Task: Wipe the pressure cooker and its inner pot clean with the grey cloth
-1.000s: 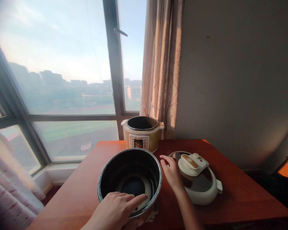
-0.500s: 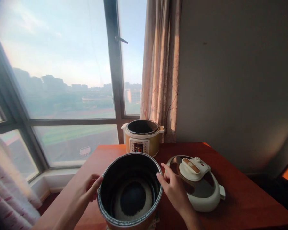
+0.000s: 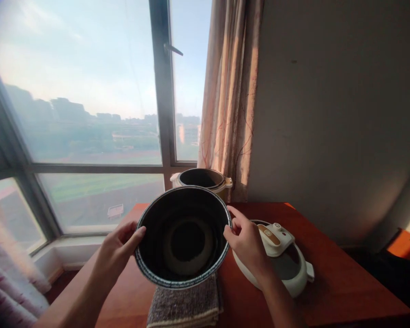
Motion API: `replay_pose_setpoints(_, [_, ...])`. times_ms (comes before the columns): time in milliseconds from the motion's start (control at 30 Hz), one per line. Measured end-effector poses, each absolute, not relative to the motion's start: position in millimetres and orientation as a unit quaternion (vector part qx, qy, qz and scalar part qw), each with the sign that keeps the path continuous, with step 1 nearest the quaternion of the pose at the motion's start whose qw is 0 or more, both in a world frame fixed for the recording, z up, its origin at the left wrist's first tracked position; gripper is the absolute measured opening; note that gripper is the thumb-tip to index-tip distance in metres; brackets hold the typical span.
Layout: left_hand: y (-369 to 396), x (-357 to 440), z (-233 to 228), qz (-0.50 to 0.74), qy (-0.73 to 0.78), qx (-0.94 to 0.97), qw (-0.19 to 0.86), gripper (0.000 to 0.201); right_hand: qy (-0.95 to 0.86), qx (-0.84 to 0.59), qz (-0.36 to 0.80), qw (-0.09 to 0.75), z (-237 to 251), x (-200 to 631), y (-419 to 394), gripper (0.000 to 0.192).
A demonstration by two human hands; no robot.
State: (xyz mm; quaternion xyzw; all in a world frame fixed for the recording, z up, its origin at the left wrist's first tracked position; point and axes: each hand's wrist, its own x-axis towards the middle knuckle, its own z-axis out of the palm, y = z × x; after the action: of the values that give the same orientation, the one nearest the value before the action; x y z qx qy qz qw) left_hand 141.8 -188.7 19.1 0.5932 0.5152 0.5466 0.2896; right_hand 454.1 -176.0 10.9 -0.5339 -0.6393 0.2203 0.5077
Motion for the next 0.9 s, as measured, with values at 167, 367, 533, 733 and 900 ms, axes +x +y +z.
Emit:
replay_pose_setpoints(167, [-128,154,91,0.611,0.461,0.615,0.190,0.033,-0.669,-0.503,0.060,0.545,96,459,-120,0.057])
replay_pose_setpoints(367, [-4,176,137,0.669,0.440,0.577,0.162,0.022,-0.630,-0.577,-0.061,0.517,149,454,-45,0.055])
replay_pose_setpoints(533, [57,178,136,0.577,0.520,0.629,0.035,0.023,-0.622,-0.633,-0.113,0.447,145,454,3,0.051])
replay_pose_setpoints(733, [80,181,127,0.477,0.588,0.651,-0.062,0.022,-0.637,-0.651,-0.131,0.392,129,463,36,0.048])
replay_pose_setpoints(900, [88,186,118,0.421,0.615,0.664,-0.056,0.025,-0.629,-0.691,-0.124,0.333,119,466,46,0.049])
